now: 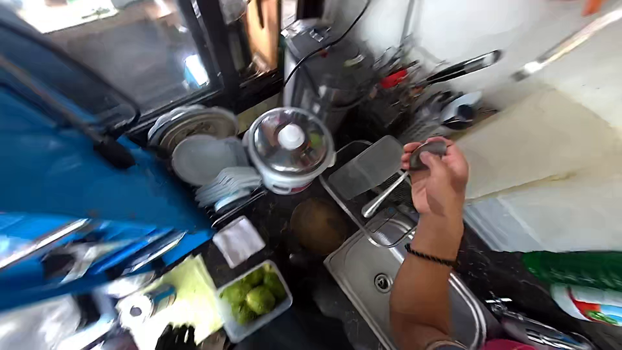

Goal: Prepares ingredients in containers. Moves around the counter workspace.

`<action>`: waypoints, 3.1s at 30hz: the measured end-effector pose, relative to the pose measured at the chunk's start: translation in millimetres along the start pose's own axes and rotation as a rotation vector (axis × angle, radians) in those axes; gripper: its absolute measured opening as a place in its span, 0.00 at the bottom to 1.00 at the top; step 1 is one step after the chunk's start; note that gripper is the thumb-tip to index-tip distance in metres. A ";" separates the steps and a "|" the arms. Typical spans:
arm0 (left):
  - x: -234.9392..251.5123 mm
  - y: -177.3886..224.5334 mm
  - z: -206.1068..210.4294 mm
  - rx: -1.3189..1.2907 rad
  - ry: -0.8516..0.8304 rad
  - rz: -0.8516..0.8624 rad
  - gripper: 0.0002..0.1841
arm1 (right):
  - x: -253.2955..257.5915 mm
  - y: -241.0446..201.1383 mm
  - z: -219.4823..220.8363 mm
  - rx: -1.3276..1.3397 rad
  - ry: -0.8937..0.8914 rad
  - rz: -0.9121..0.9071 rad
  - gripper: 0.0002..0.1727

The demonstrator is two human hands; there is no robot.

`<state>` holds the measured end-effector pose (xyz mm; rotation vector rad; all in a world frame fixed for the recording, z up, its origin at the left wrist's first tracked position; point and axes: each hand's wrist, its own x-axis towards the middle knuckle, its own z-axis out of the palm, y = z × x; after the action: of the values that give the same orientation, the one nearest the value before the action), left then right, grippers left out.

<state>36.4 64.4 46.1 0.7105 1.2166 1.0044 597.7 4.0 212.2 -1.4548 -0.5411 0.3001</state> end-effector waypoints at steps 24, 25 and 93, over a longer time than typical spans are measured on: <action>-8.9 -81.5 -69.0 -0.254 0.570 0.046 0.15 | -230.8 46.7 101.4 -0.801 -1.053 0.032 0.23; -9.3 -83.0 -72.5 -0.279 0.582 0.045 0.14 | -237.4 46.4 108.6 -0.859 -1.073 -0.071 0.22; -15.3 -59.7 -52.5 -0.282 0.650 0.085 0.14 | -200.9 86.4 133.4 -1.007 -1.450 0.147 0.16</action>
<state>-0.8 22.2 -12.0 0.2085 1.5584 1.5104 369.8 25.2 97.2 -2.0612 -1.9453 1.3811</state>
